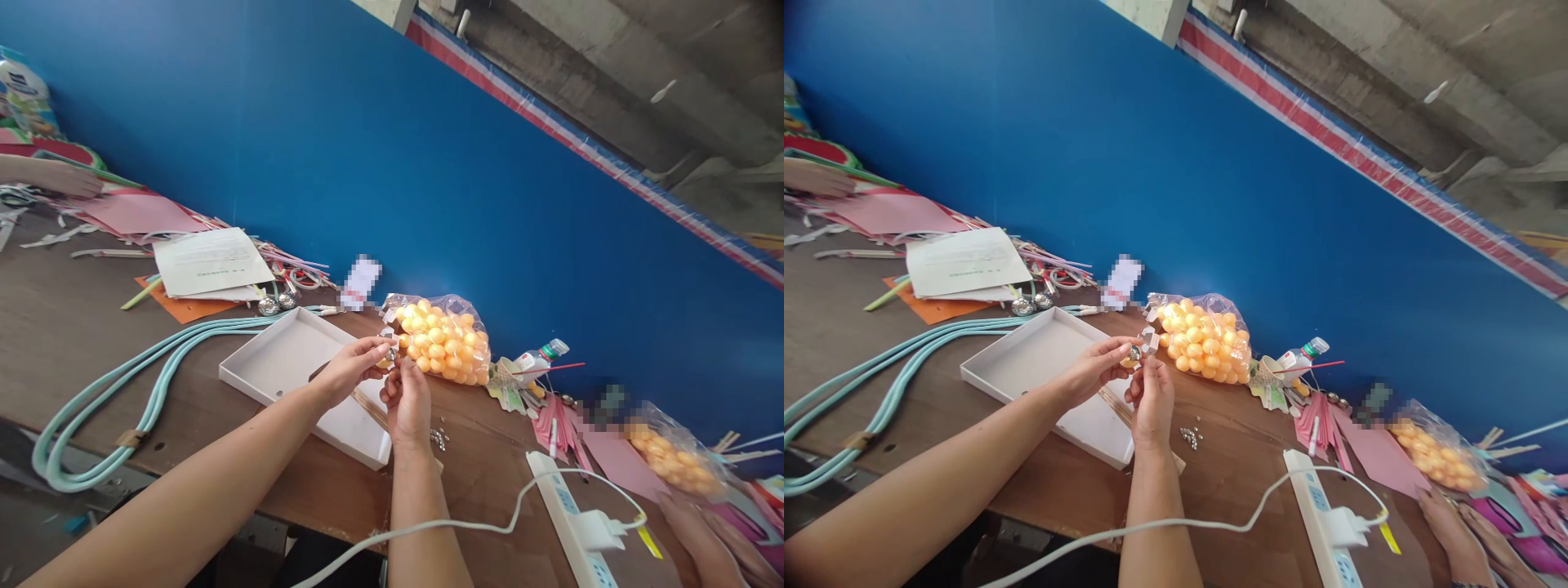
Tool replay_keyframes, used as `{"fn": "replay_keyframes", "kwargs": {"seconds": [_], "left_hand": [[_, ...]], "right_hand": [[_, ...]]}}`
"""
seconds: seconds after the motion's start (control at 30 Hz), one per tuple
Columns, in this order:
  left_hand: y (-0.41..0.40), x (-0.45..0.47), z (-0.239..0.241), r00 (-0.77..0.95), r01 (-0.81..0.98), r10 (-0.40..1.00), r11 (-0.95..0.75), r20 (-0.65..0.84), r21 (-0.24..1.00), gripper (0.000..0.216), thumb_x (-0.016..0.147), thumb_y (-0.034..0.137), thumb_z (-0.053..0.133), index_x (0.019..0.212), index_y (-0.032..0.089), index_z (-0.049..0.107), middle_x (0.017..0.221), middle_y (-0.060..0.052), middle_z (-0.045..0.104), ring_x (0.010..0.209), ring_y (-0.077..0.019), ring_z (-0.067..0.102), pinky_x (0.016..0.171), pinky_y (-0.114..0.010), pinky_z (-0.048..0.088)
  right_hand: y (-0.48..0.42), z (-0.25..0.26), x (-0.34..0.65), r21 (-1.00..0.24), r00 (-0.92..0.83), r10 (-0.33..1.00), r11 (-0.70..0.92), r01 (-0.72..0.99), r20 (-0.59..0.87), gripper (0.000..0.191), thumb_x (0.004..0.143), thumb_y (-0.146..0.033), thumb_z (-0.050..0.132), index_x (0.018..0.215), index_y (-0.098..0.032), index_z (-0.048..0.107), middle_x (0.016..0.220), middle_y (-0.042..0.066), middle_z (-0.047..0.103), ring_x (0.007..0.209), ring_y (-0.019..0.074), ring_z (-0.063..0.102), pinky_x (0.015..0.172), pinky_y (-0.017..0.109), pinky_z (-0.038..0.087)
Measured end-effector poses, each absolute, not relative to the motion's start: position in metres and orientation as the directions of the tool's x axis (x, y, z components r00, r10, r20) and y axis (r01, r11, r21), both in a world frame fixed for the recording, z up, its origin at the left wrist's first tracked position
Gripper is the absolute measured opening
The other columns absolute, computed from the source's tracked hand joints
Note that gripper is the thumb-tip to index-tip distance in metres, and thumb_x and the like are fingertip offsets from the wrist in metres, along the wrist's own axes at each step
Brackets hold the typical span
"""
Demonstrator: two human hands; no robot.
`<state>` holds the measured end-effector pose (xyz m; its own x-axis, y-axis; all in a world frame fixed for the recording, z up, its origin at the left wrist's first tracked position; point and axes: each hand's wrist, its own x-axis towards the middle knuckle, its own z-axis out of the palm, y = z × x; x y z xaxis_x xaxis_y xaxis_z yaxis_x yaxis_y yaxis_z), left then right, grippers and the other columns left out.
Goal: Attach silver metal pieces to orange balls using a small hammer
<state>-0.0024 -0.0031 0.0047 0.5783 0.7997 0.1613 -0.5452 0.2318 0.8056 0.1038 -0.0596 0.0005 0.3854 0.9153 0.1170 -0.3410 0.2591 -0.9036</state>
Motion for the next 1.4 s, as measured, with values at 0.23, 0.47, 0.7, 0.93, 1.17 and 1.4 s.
{"fn": "replay_keyframes", "kwargs": {"seconds": [0.23, 0.47, 0.7, 0.93, 1.17, 1.4], "left_hand": [[0.003, 0.001, -0.001, 0.49, -0.518, 0.865, 0.188, 0.11, 0.834, 0.04, 0.067, 0.036, 0.076, 0.1, 0.016, 0.067, 0.09, -0.007, 0.067, 0.07, -0.012, 0.06, 0.067, -0.026, 0.047], [0.015, -0.002, 0.002, 0.241, -0.663, 0.97, 0.18, -0.021, 0.726, 0.042, 0.065, 0.037, 0.077, 0.1, 0.015, 0.065, 0.085, -0.005, 0.066, 0.064, -0.0088, 0.06, 0.059, -0.019, 0.046], [0.024, -0.006, 0.001, 0.061, -0.798, 0.997, 0.081, -0.053, 0.597, 0.035, 0.078, 0.042, 0.063, 0.1, 0.015, 0.063, 0.084, -0.006, 0.065, 0.063, -0.009, 0.059, 0.058, -0.02, 0.049], [0.018, -0.008, 0.002, -0.122, -0.74, 0.984, -0.179, 0.132, 0.649, 0.038, 0.079, 0.045, 0.062, 0.106, 0.019, 0.062, 0.091, -0.005, 0.062, 0.07, -0.0112, 0.059, 0.06, -0.023, 0.051], [0.021, -0.009, 0.0, -0.1, -0.764, 0.994, -0.112, 0.055, 0.636, 0.037, 0.078, 0.044, 0.062, 0.105, 0.019, 0.061, 0.093, -0.005, 0.063, 0.068, -0.0087, 0.057, 0.066, -0.022, 0.048], [0.019, -0.006, -0.002, 0.025, -0.773, 0.996, -0.036, 0.087, 0.633, 0.038, 0.077, 0.043, 0.063, 0.106, 0.018, 0.062, 0.093, -0.005, 0.063, 0.07, -0.0099, 0.057, 0.068, -0.024, 0.047]], "right_hand": [[-0.065, -0.001, 0.1, -0.938, 0.419, 0.845, 0.252, 0.238, 0.333, 0.027, 0.086, -0.046, 0.053, 0.086, -0.019, 0.055, 0.07, -0.003, 0.057, 0.049, 0.0074, 0.045, 0.047, 0.021, 0.039], [-0.074, -0.008, 0.099, -0.368, 0.132, 0.935, -0.002, 0.93, 0.329, 0.029, 0.083, -0.037, 0.058, 0.106, -0.02, 0.061, 0.101, 0.009, 0.066, 0.096, 0.0242, 0.06, 0.081, 0.034, 0.044], [-0.075, -0.004, 0.095, -0.171, 0.176, 0.979, -0.156, 0.973, 0.106, 0.023, 0.087, -0.033, 0.05, 0.108, -0.027, 0.058, 0.095, 0.004, 0.069, 0.085, 0.0224, 0.066, 0.067, 0.03, 0.042], [-0.069, 0.001, 0.092, -0.252, 0.355, 0.916, -0.304, 0.919, 0.188, 0.025, 0.092, -0.032, 0.042, 0.113, -0.025, 0.054, 0.105, 0.007, 0.064, 0.089, 0.0203, 0.065, 0.064, 0.027, 0.042], [-0.072, -0.002, 0.101, -0.514, 0.312, 0.835, -0.041, 0.857, 0.453, 0.036, 0.094, -0.029, 0.034, 0.124, -0.017, 0.051, 0.101, 0.011, 0.068, 0.077, 0.0188, 0.066, 0.065, 0.029, 0.048], [-0.089, 0.015, 0.091, -0.575, 0.17, 0.781, 0.275, 0.771, 0.601, 0.044, 0.096, -0.03, 0.033, 0.137, -0.015, 0.041, 0.097, 0.01, 0.069, 0.064, 0.0136, 0.064, 0.065, 0.027, 0.053]]}}
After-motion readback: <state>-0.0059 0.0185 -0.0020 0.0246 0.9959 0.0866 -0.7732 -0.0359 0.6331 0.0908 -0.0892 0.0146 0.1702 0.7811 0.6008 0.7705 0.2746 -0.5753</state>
